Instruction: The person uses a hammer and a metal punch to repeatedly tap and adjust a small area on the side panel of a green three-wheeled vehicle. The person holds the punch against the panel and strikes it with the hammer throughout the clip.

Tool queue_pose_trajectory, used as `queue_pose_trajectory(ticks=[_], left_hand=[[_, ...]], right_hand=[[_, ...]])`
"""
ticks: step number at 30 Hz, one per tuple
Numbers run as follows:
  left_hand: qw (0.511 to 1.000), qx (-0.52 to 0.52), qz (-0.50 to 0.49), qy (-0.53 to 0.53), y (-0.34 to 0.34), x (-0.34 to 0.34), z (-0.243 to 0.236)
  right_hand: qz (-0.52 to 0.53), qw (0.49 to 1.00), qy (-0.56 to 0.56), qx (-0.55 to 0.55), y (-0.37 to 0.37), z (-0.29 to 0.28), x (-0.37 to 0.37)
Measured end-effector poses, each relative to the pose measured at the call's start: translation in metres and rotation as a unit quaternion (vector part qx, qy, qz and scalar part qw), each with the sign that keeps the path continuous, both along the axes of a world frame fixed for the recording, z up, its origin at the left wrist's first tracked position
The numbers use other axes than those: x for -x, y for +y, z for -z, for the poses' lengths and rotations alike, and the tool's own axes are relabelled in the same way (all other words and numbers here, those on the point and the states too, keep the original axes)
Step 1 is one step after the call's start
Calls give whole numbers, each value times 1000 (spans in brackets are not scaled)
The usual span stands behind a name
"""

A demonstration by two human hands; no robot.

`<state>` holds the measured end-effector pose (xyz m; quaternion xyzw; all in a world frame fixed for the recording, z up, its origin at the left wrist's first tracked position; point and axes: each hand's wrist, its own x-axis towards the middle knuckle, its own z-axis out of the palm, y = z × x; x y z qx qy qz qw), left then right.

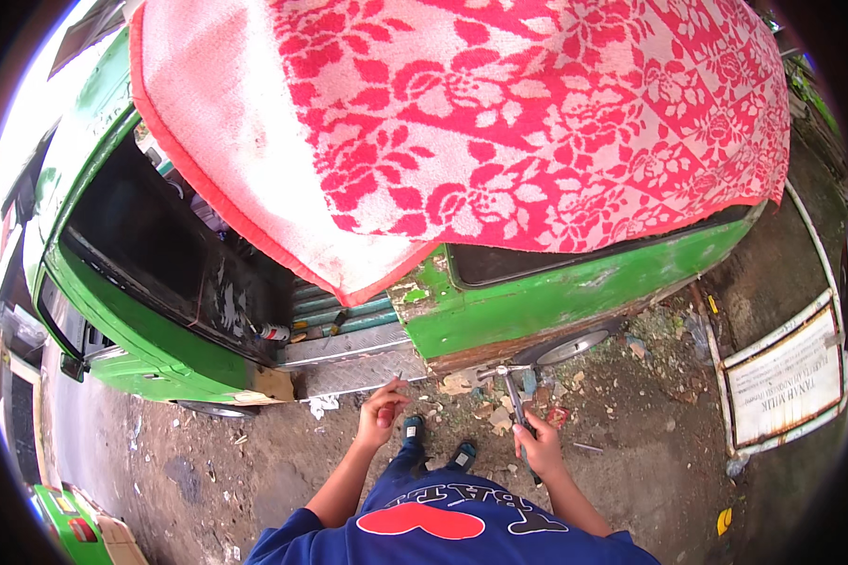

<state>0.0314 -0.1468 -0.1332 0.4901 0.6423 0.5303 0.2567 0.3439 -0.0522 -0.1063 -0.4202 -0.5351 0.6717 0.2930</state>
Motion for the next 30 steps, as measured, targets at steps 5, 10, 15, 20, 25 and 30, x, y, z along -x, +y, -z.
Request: queue_pose_trajectory(ticks=[5, 10, 15, 20, 25, 30], left_hand=[[1000, 24, -5, 8, -28, -3, -22], [1000, 11, -21, 9, -31, -1, -18], [997, -44, 27, 64, -20, -1, -26], [996, -4, 54, 65, -23, 7, -34], [991, -1, 105, 81, -38, 28, -36], [995, -87, -1, -40, -33, 9, -11]], right_hand=[[-78, 992, -85, 50, 10, -14, -3], [-103, 994, -41, 25, 12, 11, 10], [-64, 997, -20, -46, 13, 11, 30], [-38, 998, -14, -50, 19, -10, 21], [-35, 998, -11, -52, 11, -8, 6], [-10, 998, -45, -40, -3, -4, 1]])
